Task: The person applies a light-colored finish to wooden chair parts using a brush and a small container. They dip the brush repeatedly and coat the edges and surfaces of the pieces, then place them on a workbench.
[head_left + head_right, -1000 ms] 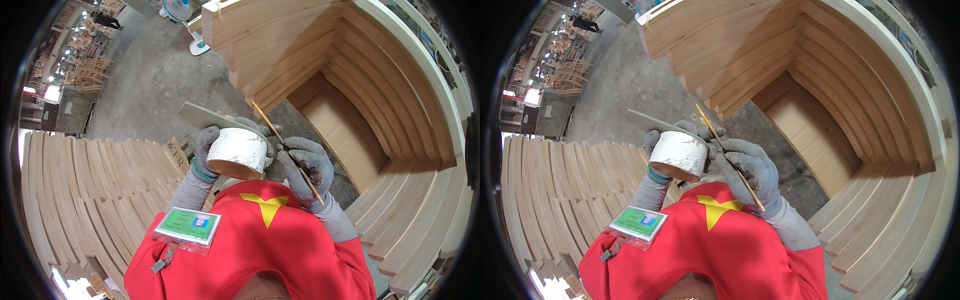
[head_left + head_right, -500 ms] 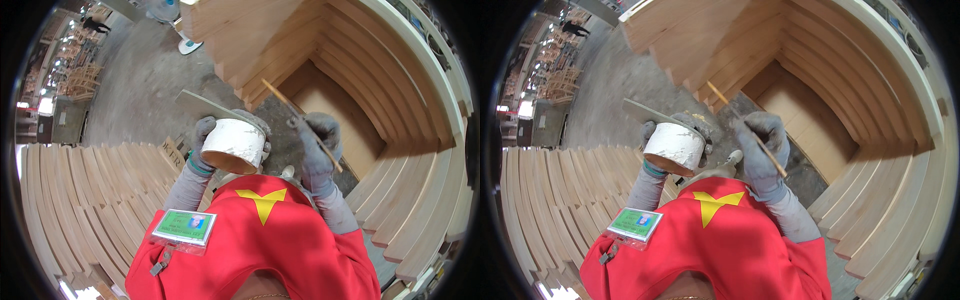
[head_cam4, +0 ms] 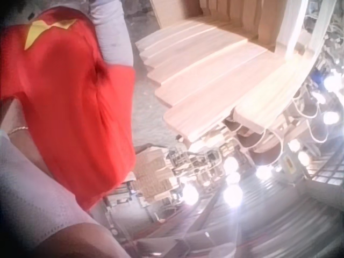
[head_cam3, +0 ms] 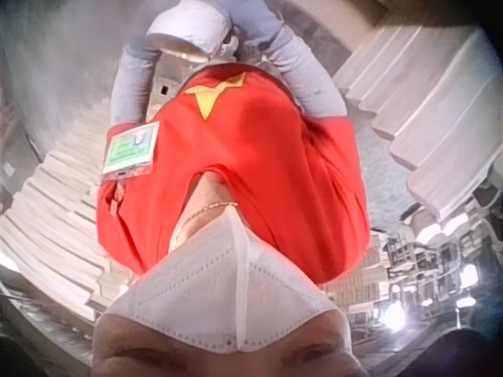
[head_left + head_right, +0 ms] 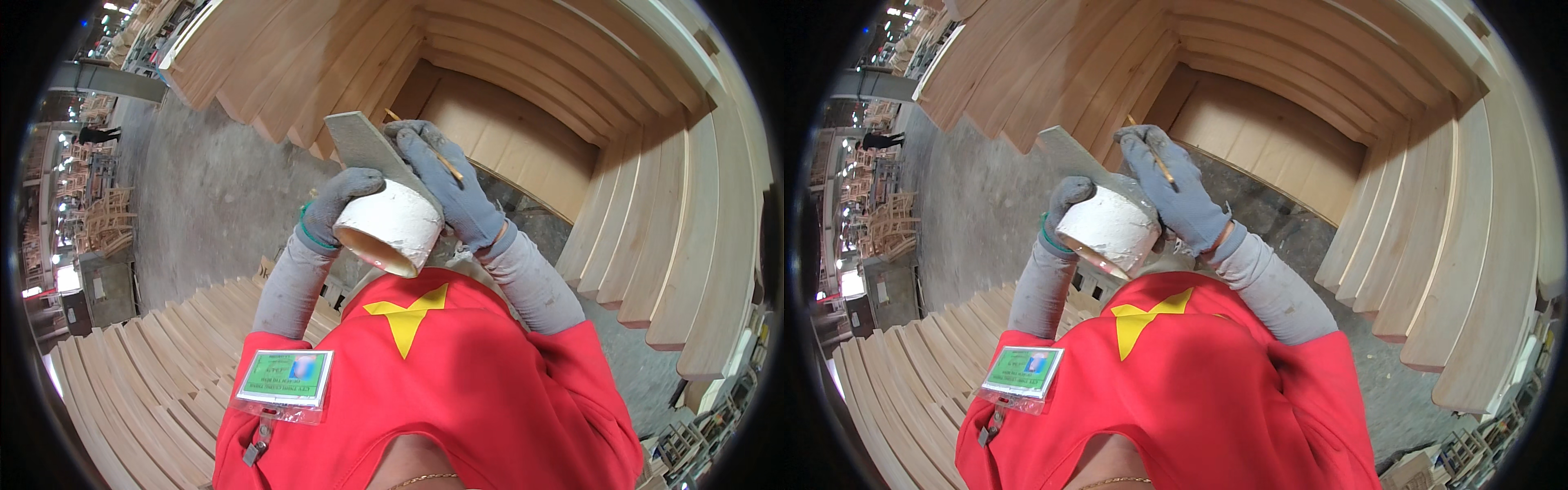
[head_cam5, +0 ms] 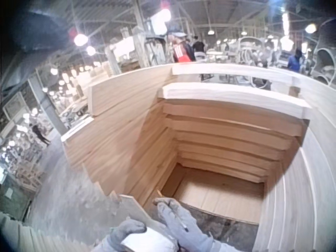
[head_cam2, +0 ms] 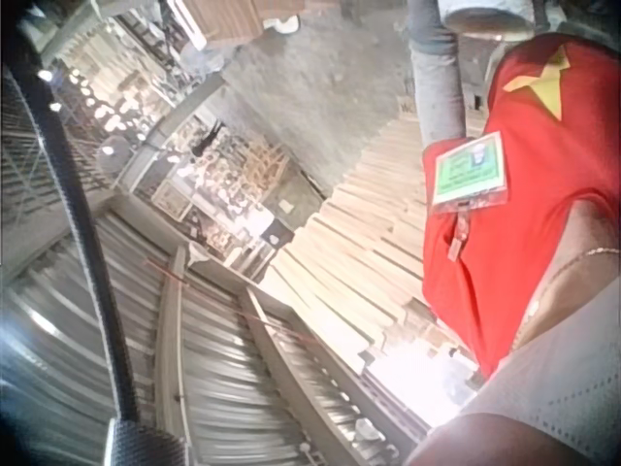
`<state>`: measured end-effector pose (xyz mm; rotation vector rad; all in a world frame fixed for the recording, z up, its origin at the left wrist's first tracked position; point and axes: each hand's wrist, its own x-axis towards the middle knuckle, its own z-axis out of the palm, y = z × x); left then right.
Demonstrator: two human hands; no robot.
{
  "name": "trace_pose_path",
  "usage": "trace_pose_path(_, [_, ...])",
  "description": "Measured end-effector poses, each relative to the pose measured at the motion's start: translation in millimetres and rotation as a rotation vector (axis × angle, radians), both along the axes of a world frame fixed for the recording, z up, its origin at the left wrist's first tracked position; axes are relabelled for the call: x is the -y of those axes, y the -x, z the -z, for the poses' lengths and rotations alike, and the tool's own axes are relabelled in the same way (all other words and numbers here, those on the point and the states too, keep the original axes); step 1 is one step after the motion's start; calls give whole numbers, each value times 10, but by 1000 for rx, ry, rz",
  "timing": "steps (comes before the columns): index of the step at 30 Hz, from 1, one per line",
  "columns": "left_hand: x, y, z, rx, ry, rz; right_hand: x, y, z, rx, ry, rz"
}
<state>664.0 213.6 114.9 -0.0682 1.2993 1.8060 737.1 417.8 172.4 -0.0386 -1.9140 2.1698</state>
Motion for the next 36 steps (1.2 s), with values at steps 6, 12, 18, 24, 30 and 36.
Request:
trace_pose_path(6, [-26,29,160,-228,-132,229,37,-102,13,56,449,13])
trace_pose_path(12, [-251,-15,-474,367,-605,-181,-31,-179,-75,-122,-341,176])
trace_pose_path(18, [116,-217,-781,-44,-575,-108,-336,12,-559,-277,534,232])
trace_pose_path(24, [414,-417,-974,-123,-574,-204,-139,188,-1267,-412,395,142])
trace_pose_path(30, [607,-441,-1011,181,-976,-380,-137,890,-1244,-180,728,-211])
trace_pose_path(36, [736,-487,-1012,-54,-751,-519,-45,1404,-1097,-93,801,-357])
